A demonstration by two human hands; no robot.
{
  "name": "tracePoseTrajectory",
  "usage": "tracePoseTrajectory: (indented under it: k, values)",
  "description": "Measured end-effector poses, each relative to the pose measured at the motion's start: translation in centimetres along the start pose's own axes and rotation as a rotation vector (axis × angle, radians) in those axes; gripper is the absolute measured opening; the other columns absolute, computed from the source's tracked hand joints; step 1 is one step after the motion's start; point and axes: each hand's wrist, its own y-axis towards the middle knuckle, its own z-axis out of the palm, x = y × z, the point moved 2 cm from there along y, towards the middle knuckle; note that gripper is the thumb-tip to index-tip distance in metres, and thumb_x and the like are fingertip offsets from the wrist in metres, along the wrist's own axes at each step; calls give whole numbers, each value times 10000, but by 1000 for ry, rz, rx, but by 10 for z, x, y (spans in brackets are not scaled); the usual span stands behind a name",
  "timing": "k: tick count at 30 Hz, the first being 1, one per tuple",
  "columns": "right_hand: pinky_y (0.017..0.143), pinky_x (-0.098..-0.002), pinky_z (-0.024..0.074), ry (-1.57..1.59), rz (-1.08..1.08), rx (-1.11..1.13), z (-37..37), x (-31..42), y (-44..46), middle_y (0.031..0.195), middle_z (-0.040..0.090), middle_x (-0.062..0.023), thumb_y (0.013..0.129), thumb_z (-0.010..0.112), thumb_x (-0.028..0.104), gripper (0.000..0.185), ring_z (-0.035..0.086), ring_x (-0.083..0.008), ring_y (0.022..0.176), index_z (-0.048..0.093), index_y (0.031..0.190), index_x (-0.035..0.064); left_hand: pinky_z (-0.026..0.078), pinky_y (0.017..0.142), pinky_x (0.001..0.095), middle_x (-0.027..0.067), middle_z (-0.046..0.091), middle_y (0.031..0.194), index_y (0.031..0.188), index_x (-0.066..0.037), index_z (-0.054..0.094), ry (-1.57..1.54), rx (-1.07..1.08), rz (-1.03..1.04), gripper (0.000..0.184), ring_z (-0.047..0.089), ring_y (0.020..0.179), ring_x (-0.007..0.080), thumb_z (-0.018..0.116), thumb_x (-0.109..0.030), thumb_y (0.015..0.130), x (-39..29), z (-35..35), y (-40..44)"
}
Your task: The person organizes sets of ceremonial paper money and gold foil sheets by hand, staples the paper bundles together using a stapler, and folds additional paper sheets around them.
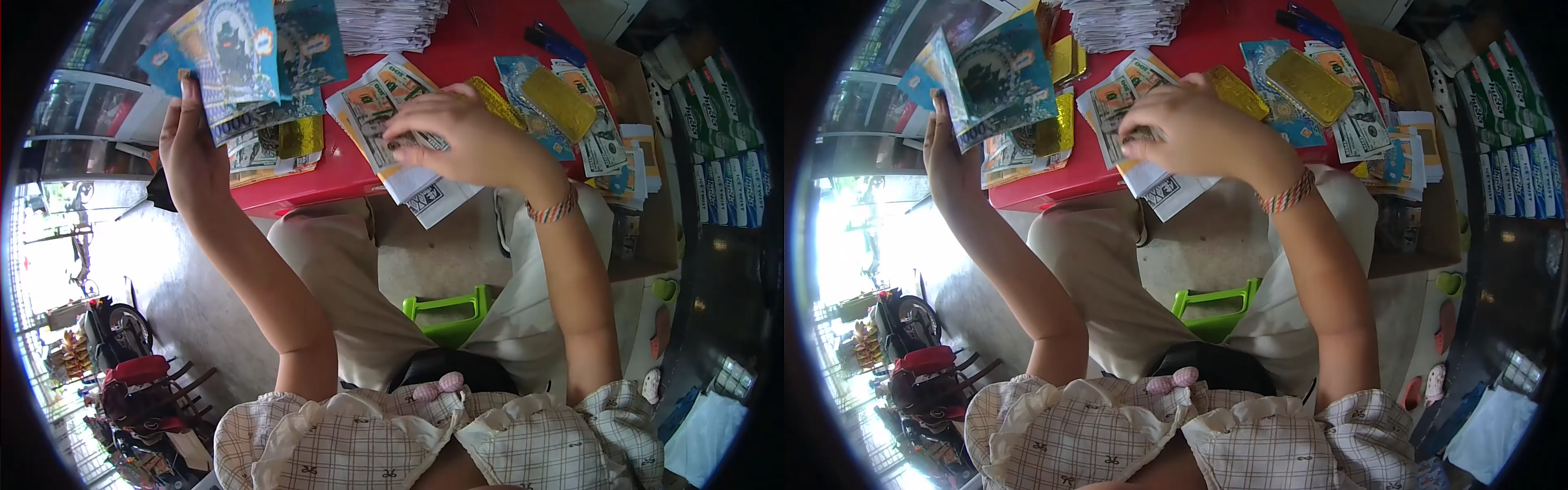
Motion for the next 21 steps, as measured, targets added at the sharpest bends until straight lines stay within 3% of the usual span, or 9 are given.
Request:
tracePoseTrajectory:
  k: [2,3,5,6,7,9,11,14,21]
  values:
    - [1091,-416,201,-62,-25,-10,9,-1,-9,1180,629,-50,863,625,277,282,492,-206,1212,661,1097,122,486,887,340,128,636,1087,1097,25,579,-84,86,-66,290,613,979,186,545,-223,952,4,8,12]
    - [1098,-427,198,-129,-46,-15,13,-2,-13,1205,619,-41,853,633,261,289,466,-199,1247,660,1106,125,440,965,391,139,594,1187,1185,22,545,-344,529,-58,320,565,1090,232,534,-186,943,5,30,5]
    - [1113,-457,170,-96,-12,3,19,-5,-19,1250,597,-34,839,637,235,301,427,-191,1288,657,1119,126,406,1005,432,139,551,1260,1234,8,515,-607,425,-292,367,517,1161,262,548,-172,916,25,22,9]
    - [1117,-462,166,-92,-46,-17,21,-6,-23,1258,591,-40,838,637,226,308,430,-196,1285,651,1130,126,404,1007,434,117,540,1276,1263,-2,492,-547,585,-252,404,498,1183,247,551,-209,920,33,34,10]
    - [1120,-467,162,-90,-81,-34,22,-7,-25,1265,585,-45,838,637,217,316,432,-200,1281,646,1141,125,404,1007,434,117,540,1276,1263,-2,492,-553,586,-259,404,498,1183,247,551,-209,920,42,46,4]
    - [1125,-473,158,-115,-31,62,12,-3,-27,1279,572,-59,841,635,216,346,440,-211,1272,627,1176,130,503,859,344,132,636,1069,1163,32,574,-381,271,-125,303,605,999,226,528,-150,926,60,63,-5]
    - [1130,-478,154,-134,10,162,6,-1,-28,1293,558,-72,844,633,215,377,448,-221,1263,609,1211,134,524,741,255,57,675,923,999,25,642,11,213,-235,187,631,797,109,640,-127,890,71,73,-5]
    - [1130,-487,170,-115,2,175,2,0,-32,1291,549,-93,849,629,219,433,467,-238,1238,566,1270,140,523,704,224,97,671,913,978,53,630,41,160,-389,185,639,782,114,654,-101,878,91,60,-2]
    - [1135,-465,194,-119,6,135,0,3,-39,1279,550,-131,847,634,235,459,474,-254,1230,549,1287,139,522,671,219,95,684,875,976,65,640,209,86,-367,218,641,737,104,680,-112,856,89,61,-3]
